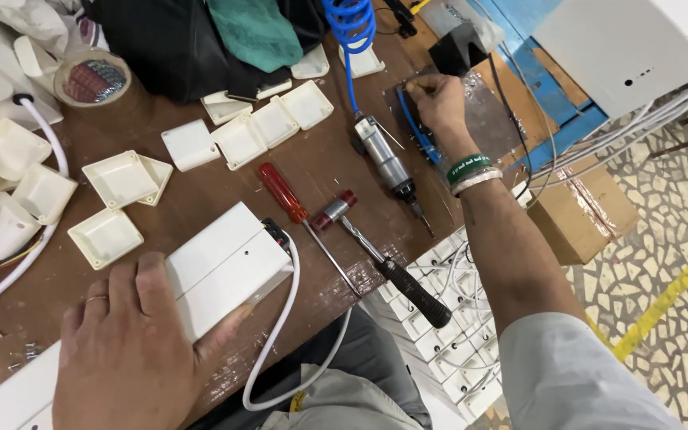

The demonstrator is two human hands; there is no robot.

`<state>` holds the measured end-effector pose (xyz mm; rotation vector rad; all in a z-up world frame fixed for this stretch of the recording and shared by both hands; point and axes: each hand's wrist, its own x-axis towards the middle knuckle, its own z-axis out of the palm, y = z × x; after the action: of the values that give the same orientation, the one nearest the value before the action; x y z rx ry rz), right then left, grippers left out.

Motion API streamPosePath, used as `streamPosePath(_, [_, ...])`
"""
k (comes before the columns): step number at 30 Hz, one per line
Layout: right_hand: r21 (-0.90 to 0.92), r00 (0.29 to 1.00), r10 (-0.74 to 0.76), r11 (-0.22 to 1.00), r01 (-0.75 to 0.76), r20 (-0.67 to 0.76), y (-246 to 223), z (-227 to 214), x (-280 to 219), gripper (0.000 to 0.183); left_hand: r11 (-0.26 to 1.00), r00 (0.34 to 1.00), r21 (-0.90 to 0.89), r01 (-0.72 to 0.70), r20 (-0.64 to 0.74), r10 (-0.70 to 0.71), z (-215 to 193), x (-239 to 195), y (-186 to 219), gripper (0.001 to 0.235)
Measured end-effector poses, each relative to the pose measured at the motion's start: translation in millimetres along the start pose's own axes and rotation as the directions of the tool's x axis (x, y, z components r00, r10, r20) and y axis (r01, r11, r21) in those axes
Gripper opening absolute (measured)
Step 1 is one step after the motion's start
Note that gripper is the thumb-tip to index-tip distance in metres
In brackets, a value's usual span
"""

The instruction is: The person assembles a white plastic electrical enclosure by fastening screws with a pneumatic screwdriver and a manual screwdriver. They repeatedly tighten and loosen screws at multiple positions, flip the enclosure to access different sides, and handle small plastic components on the workbench.

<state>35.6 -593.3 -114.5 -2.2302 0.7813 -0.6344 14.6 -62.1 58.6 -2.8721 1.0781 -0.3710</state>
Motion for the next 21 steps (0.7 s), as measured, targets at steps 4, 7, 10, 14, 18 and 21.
streamPosePath(4, [-0.033, 0.996, -0.087, 0.996, 0.086, -0.032, 6, 8, 2, 0.010, 1.000, 1.000, 0.009, -0.011, -0.029, 0.011, 0, 1, -1, 0.091])
streamPosePath(7, [-0.030, 0.997, -0.073, 0.997, 0.072, -0.032, 9, 10, 4, 0.011, 1.000, 1.000, 0.007, -0.004, 0.001, 0.004, 3, 0, -2, 0.094])
streamPosePath(10, [-0.033, 0.997, -0.062, 0.998, 0.061, -0.034, 11, 9, 3, 0.011, 1.000, 0.999, 0.008, 0.000, 0.049, -0.001, 7, 0, -4, 0.097])
streamPosePath(14, [-0.012, 0.998, -0.049, 0.999, 0.048, -0.046, 11, 8, 1, 0.012, 0.998, 1.000, 0.050, -0.022, 0.006, 0.022, 5, 0, -4, 0.097])
streamPosePath(18, [-0.010, 0.998, -0.023, 1.000, 0.023, -0.053, 3, 6, -2, 0.014, 0.999, 1.000, 0.024, -0.022, 0.010, 0.022, 3, 0, -3, 0.092])
streamPosePath(21, [-0.077, 1.000, 0.026, 0.997, -0.027, -0.014, -4, 4, -5, 0.014, 0.999, 0.999, 0.037, -0.019, 0.046, 0.018, 4, 1, -3, 0.093])
